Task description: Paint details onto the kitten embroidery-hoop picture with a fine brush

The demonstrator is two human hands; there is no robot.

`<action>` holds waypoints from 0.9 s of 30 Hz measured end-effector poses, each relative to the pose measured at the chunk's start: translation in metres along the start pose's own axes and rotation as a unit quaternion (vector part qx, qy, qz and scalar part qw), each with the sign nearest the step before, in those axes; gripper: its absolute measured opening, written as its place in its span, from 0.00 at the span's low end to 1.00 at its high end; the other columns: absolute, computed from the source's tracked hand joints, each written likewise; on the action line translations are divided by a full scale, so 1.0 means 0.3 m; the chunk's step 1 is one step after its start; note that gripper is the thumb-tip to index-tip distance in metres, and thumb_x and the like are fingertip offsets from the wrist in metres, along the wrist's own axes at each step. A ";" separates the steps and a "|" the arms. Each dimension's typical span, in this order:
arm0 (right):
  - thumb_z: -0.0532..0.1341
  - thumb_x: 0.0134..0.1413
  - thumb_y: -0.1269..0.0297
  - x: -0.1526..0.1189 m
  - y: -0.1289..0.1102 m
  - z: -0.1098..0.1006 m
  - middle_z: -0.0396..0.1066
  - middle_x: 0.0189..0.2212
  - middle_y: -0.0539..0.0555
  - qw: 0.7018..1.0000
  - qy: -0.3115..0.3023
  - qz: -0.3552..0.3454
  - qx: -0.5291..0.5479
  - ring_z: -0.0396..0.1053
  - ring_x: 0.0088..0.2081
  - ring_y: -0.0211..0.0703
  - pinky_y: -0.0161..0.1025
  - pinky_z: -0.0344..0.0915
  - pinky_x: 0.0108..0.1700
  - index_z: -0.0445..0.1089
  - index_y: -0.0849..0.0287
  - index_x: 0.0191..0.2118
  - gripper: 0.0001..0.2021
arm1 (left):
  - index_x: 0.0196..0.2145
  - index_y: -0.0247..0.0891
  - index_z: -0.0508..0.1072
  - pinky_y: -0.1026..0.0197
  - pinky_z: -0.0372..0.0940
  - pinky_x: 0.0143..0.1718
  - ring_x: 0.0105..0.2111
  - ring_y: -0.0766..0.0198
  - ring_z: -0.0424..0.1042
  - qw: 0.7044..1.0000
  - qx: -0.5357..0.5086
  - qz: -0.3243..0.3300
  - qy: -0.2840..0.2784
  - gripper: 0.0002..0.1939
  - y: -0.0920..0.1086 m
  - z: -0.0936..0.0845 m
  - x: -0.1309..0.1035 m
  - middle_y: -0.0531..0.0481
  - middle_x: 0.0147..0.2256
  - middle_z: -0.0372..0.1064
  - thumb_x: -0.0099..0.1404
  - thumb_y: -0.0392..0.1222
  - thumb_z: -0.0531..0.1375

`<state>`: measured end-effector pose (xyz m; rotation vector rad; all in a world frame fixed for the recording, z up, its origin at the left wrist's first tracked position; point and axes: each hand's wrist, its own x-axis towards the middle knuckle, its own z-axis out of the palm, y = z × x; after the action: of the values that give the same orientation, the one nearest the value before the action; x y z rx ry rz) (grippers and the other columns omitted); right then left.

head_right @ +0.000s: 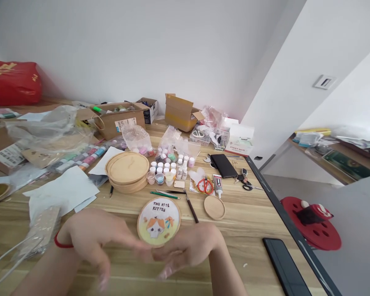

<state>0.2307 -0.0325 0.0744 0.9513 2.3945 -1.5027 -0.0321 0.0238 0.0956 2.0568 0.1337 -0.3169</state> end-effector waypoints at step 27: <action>0.58 0.61 0.49 0.063 0.030 -0.006 0.35 0.71 0.65 0.898 0.381 0.209 -0.073 0.36 0.71 0.56 0.56 0.46 0.68 0.32 0.63 0.72 0.45 | 0.71 0.36 0.38 0.45 0.46 0.66 0.69 0.44 0.37 0.904 0.134 -0.212 0.345 0.54 -0.058 -0.008 0.011 0.36 0.70 0.30 0.61 0.62 0.61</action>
<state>0.2216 -0.0203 0.0601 2.1507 2.4239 -0.8577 -0.0324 0.0344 0.0811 2.3195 1.0305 0.1621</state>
